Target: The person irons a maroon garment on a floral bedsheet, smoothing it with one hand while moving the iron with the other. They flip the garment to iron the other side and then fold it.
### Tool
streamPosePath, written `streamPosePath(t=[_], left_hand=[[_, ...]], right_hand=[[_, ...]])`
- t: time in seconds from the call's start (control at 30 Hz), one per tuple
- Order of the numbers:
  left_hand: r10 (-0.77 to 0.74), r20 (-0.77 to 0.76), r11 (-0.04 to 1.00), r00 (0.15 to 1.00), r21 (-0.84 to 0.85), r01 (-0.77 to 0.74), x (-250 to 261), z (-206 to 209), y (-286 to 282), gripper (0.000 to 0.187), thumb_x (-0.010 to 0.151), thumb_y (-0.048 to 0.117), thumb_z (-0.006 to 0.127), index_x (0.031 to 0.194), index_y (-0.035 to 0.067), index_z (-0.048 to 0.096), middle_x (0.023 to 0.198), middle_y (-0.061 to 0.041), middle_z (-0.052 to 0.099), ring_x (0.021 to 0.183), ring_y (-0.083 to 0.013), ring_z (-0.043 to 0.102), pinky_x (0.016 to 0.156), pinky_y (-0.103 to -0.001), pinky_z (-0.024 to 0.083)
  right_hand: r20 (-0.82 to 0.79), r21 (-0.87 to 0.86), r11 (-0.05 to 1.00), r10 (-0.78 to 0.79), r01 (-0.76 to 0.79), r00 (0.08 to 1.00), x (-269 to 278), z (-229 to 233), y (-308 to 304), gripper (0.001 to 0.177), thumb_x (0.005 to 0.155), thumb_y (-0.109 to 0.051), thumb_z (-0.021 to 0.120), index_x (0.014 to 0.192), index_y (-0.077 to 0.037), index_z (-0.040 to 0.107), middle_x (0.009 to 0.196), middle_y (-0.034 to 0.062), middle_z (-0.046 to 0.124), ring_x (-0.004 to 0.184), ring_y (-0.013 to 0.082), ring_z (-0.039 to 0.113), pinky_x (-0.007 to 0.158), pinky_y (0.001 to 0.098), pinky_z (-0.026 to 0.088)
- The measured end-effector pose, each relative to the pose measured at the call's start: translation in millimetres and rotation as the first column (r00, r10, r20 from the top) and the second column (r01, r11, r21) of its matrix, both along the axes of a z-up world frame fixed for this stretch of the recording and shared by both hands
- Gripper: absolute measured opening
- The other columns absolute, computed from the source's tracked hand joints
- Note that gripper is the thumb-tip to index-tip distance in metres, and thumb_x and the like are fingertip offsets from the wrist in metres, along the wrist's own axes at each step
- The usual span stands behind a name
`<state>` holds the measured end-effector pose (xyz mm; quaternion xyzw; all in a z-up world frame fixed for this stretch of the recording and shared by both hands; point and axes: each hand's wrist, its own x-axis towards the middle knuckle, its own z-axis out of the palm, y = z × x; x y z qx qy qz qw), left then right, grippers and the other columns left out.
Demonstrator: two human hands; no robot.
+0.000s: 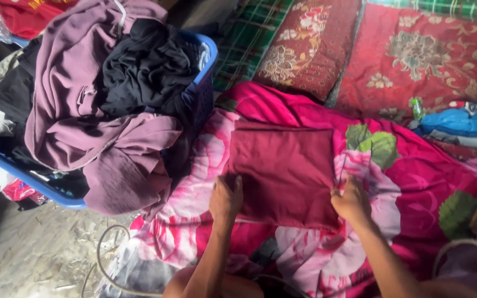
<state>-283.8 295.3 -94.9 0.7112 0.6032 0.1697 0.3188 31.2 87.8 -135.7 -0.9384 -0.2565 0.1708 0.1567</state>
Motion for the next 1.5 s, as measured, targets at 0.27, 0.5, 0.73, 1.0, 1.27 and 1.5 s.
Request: streamPosePath(t=[0.27, 0.5, 0.73, 1.0, 1.27, 1.5], left_hand=[[-0.035, 0.107, 0.982, 0.994, 0.191, 0.014, 82, 17, 82, 0.041, 0.097, 0.048, 0.061, 0.116, 0.012, 0.058, 0.101, -0.017, 0.068, 0.095, -0.0453, 0.072, 0.081, -0.058, 0.059], [-0.017, 0.125, 0.906, 0.992, 0.422, -0.038, 92, 43, 77, 0.031, 0.1, 0.043, 0.053, 0.116, 0.021, 0.067, 0.107, -0.012, 0.057, 0.085, -0.0383, 0.067, 0.068, -0.052, 0.054], [0.071, -0.033, 0.902, 0.997, 0.429, -0.05, 82, 32, 83, 0.021, 0.1, 0.038, 0.062, 0.116, 0.024, 0.061, 0.109, -0.005, 0.053, 0.102, -0.0371, 0.068, 0.084, -0.046, 0.06], [-0.324, -0.288, 0.819, 0.901, 0.393, 0.419, 97, 26, 112, 0.038, 0.1, 0.054, 0.055, 0.121, 0.023, 0.063, 0.117, -0.003, 0.054, 0.117, -0.03, 0.052, 0.098, -0.054, 0.049], [-0.178, -0.325, 0.735, 0.929, 0.584, 0.345, 110, 40, 99, 0.033, 0.1, 0.053, 0.053, 0.118, 0.026, 0.058, 0.106, -0.002, 0.051, 0.103, -0.0264, 0.051, 0.087, -0.045, 0.046], [-0.3, -0.34, 0.624, 0.891, 0.637, 0.453, 64, 27, 9, 0.055, 0.096, 0.044, 0.055, 0.145, 0.02, 0.053, 0.152, -0.01, 0.051, 0.141, -0.0315, 0.046, 0.11, -0.051, 0.037]], right_hand=[[0.04, 0.136, 0.99, 0.041, -0.046, 0.998, -59, 48, 29, 0.063, 0.095, -0.049, 0.057, 0.152, -0.026, 0.04, 0.152, 0.0171, 0.045, 0.142, 0.0421, 0.043, 0.115, 0.0568, 0.039], [0.349, 0.366, 0.92, 0.005, -0.141, 0.937, -85, 24, 23, 0.06, 0.092, -0.034, 0.063, 0.146, -0.013, 0.05, 0.117, 0.0208, 0.054, 0.11, 0.0461, 0.057, 0.086, 0.059, 0.052], [0.173, 0.396, 0.918, -0.059, -0.014, 0.983, -43, 58, 53, 0.061, 0.089, -0.049, 0.068, 0.139, -0.016, 0.057, 0.128, 0.0185, 0.056, 0.127, 0.0448, 0.055, 0.105, 0.0569, 0.046], [0.002, 0.302, 0.953, -0.004, 0.003, 1.0, 80, -5, 134, 0.038, 0.097, -0.049, 0.061, 0.132, -0.034, 0.065, 0.116, 0.0095, 0.073, 0.123, 0.0317, 0.064, 0.104, 0.0483, 0.05], [0.233, 0.306, 0.952, -0.082, 0.006, 0.969, 41, 30, 143, 0.029, 0.101, -0.032, 0.059, 0.129, -0.026, 0.052, 0.125, 0.0082, 0.051, 0.119, 0.0386, 0.055, 0.094, 0.0558, 0.051], [0.605, 0.319, 0.736, 0.327, -0.597, 0.726, -119, 99, 99, 0.047, 0.091, -0.04, 0.061, 0.137, -0.029, 0.062, 0.144, 0.0145, 0.051, 0.117, 0.0518, 0.052, 0.09, 0.0633, 0.046]])
